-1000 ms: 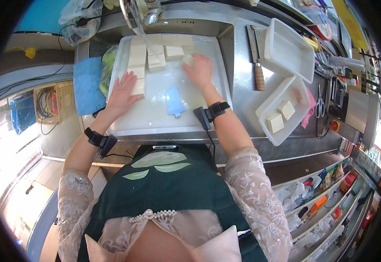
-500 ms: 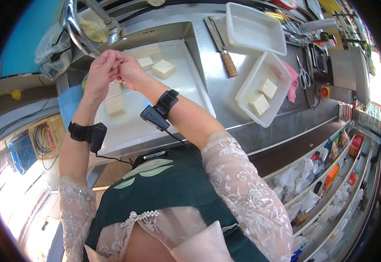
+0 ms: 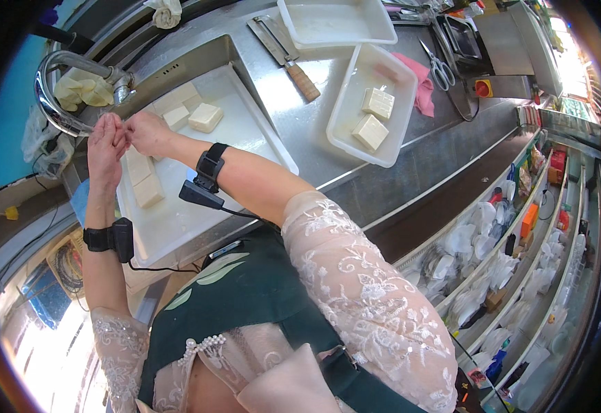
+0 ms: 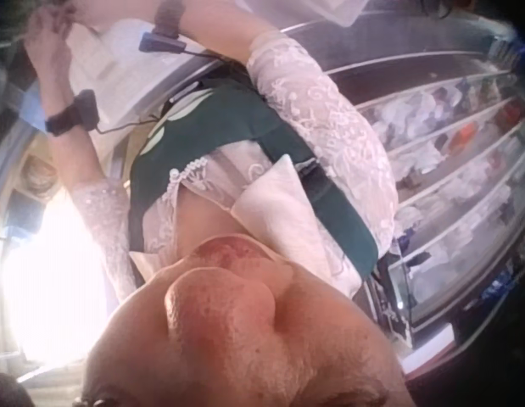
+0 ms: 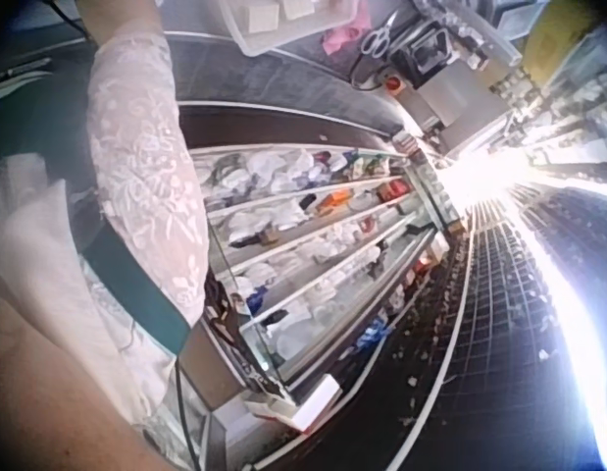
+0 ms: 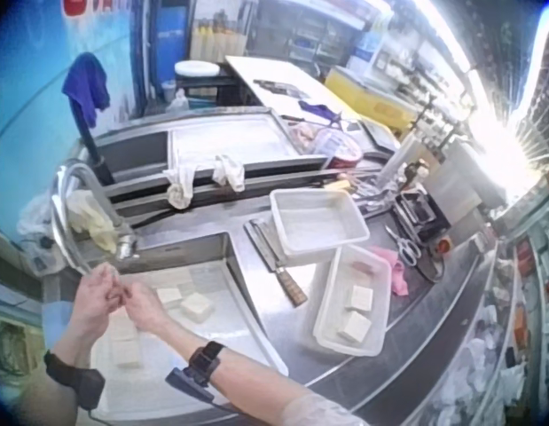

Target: The person carries a tray of food items, retrieves another tray of large food blocks from a refrigerator, and then rinses and places the food blocks into separate containers in a sink.

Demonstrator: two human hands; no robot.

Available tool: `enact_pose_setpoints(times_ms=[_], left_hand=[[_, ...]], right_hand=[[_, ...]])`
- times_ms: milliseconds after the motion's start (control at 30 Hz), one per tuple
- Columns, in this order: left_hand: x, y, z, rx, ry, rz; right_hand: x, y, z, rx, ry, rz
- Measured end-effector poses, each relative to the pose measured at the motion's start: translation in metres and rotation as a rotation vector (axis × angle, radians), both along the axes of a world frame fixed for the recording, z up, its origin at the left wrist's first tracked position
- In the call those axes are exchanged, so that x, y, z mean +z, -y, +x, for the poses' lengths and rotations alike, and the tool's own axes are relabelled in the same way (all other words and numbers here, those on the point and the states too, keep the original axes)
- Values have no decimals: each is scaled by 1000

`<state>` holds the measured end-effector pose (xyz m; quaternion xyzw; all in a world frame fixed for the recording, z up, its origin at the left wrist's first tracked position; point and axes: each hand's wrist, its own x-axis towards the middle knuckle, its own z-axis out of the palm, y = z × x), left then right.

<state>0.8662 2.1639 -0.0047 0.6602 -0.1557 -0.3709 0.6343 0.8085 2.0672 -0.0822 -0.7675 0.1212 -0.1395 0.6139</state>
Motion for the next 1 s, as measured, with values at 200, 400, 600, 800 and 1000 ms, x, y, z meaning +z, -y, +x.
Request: enact_pose_setpoints(times_ms=[200, 400, 600, 800, 1000], left_hand=[[-4, -8, -2, 56, -27, 1], [-16, -20, 10, -65, -145, -152], [-42, -31, 3, -167, 16, 62], [-68, -33, -32, -278, 23, 360], [-65, -35, -44, -198, 6, 328]], right_hand=[[18, 12, -32, 171, -255, -105], [35, 74, -150, -43, -98, -299], [32, 200, -331, -820, -448, -686], [24, 253, -380, -839, -756, -853], [-12, 276, -340, -844, -1141, -781]])
